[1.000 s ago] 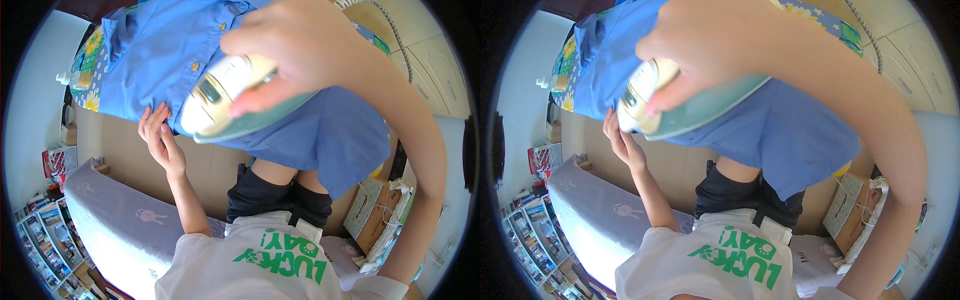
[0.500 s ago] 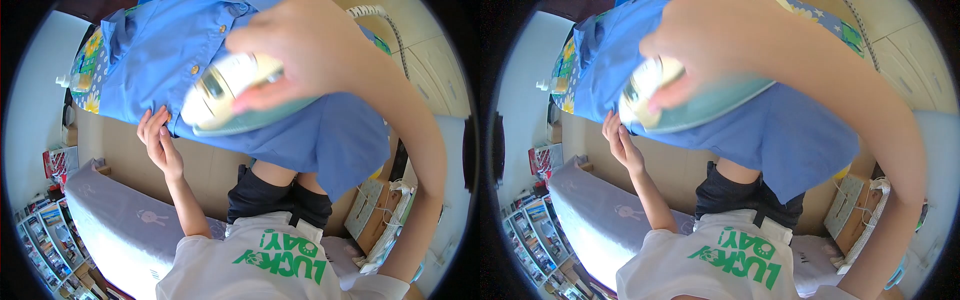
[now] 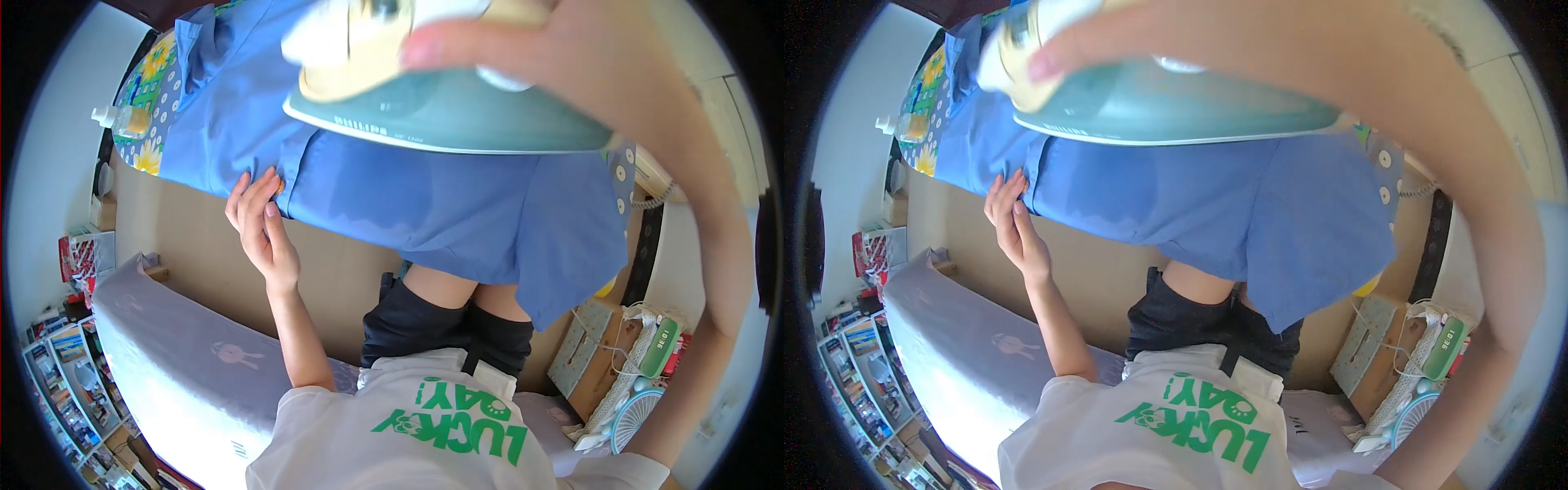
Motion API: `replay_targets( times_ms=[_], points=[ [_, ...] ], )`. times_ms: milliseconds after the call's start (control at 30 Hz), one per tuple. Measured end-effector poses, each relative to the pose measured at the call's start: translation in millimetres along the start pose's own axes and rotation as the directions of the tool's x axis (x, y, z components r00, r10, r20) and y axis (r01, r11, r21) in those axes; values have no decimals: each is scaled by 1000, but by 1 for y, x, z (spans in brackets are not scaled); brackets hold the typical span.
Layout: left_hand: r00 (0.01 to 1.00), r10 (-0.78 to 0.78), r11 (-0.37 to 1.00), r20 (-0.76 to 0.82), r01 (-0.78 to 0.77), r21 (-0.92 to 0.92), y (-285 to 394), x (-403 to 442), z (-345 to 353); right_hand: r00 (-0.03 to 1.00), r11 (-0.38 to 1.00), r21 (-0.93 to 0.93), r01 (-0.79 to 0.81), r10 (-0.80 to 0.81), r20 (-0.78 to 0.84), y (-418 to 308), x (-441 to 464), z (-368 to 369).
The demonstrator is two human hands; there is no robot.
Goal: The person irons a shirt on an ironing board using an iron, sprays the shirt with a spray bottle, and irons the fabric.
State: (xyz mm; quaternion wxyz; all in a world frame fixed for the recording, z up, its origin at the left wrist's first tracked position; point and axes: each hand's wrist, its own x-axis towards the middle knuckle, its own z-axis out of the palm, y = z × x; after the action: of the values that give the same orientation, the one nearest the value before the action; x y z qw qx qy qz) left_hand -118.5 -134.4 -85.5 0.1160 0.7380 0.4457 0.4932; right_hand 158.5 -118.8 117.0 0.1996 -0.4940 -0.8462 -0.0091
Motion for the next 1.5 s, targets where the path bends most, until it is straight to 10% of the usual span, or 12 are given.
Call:
replay_targets(
  times_ms=[400, 533, 633, 800, 967, 1333, 1500],
  points=[
    [998, -51, 998, 36, 50, 24, 10, 6, -5, 912, 917, 158, -367, 388, -135, -25, 1, -60],
    [992, -128, 991, 14, 128, -29, 25, 3, 3, 957, 952, -129, -278, 263, -118, -6, -6, -69],
    [992, -122, 992, 35, 123, -27, 24, -4, 13, 856, 900, -146, -412, 327, -400, 4, -6, -59],
    [994, -109, 994, 24, 109, -16, 24, -4, 17, 709, 701, 108, -705, 692, 137, 41, -24, -77],
    [995, -94, 995, 31, 94, 15, 23, -4, 17, 609, 597, 148, -788, 721, 331, 44, -43, -59],
    [993, -95, 995, 74, 96, -17, 14, -7, 13, 580, 577, 131, -806, 724, 374, 45, -55, -25],
    [992, -97, 995, 75, 97, -8, 16, -5, 11, 816, 809, 208, -550, 467, 342, 46, -44, -9]
  ],
)
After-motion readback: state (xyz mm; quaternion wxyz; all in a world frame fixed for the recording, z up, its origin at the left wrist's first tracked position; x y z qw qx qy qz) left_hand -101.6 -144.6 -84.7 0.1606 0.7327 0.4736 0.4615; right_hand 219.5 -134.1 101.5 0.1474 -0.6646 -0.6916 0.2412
